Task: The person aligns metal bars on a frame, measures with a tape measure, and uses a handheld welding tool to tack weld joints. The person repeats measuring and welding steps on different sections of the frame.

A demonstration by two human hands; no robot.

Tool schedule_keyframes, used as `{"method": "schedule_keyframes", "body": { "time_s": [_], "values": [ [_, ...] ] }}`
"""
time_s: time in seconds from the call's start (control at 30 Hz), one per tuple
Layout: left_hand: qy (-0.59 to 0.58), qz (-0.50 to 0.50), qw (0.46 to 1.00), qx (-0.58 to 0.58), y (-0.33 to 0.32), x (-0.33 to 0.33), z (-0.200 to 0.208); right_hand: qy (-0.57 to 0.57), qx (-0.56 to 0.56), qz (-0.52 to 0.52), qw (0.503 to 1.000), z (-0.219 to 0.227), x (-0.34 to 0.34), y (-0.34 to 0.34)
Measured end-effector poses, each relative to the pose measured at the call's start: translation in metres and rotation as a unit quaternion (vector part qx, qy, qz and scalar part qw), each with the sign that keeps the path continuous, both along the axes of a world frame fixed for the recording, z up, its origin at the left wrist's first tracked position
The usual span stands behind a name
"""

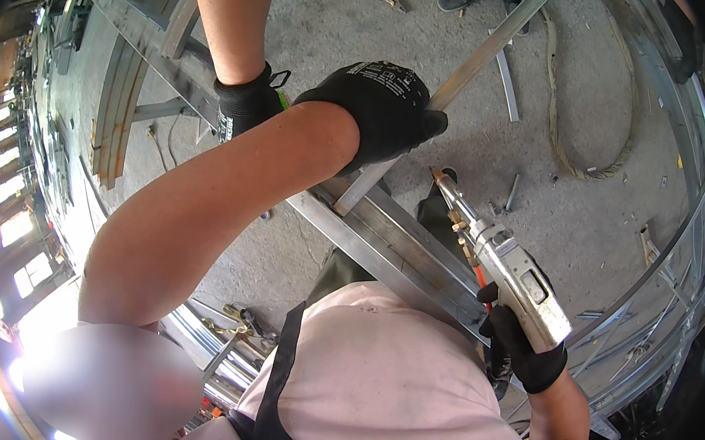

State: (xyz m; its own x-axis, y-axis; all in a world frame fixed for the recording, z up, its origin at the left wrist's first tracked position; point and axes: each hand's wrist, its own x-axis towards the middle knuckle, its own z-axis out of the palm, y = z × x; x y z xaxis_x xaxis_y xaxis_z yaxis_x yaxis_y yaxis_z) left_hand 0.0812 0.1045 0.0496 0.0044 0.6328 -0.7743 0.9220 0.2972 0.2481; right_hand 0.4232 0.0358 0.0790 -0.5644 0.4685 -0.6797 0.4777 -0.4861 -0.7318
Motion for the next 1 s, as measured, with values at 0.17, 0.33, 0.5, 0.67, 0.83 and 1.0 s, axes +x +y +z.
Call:
{"method": "schedule_keyframes", "body": {
  "time_s": [0.17, 0.33, 0.5, 0.67, 0.83, 1.0],
  "values": [
    [-0.002, -0.005, 1.000, 0.016, -0.002, 0.000, 0.000, -0.003, -0.010, -0.005, 1.000, -0.002, 0.001, -0.001],
    [0.001, -0.017, 0.999, 0.038, -0.002, 0.001, -0.001, 0.033, -0.076, -0.042, 0.996, -0.002, 0.003, -0.002],
    [0.005, -0.013, 0.999, 0.041, -0.001, 0.003, 0.001, 0.060, -0.014, 0.004, 0.998, -0.008, 0.003, -0.002],
    [0.019, -0.005, 1.000, -0.004, 0.000, 0.004, 0.002, 0.066, -0.038, 0.050, 0.996, -0.002, 0.003, 0.005],
    [0.026, -0.015, 1.000, 0.006, -0.001, 0.004, -0.002, 0.078, -0.110, 0.073, 0.988, 0.010, 0.000, 0.017],
    [0.029, -0.018, 0.999, 0.026, -0.003, 0.004, -0.005, 0.154, -0.101, 0.120, 0.976, 0.002, -0.010, 0.022]
  ]
}}
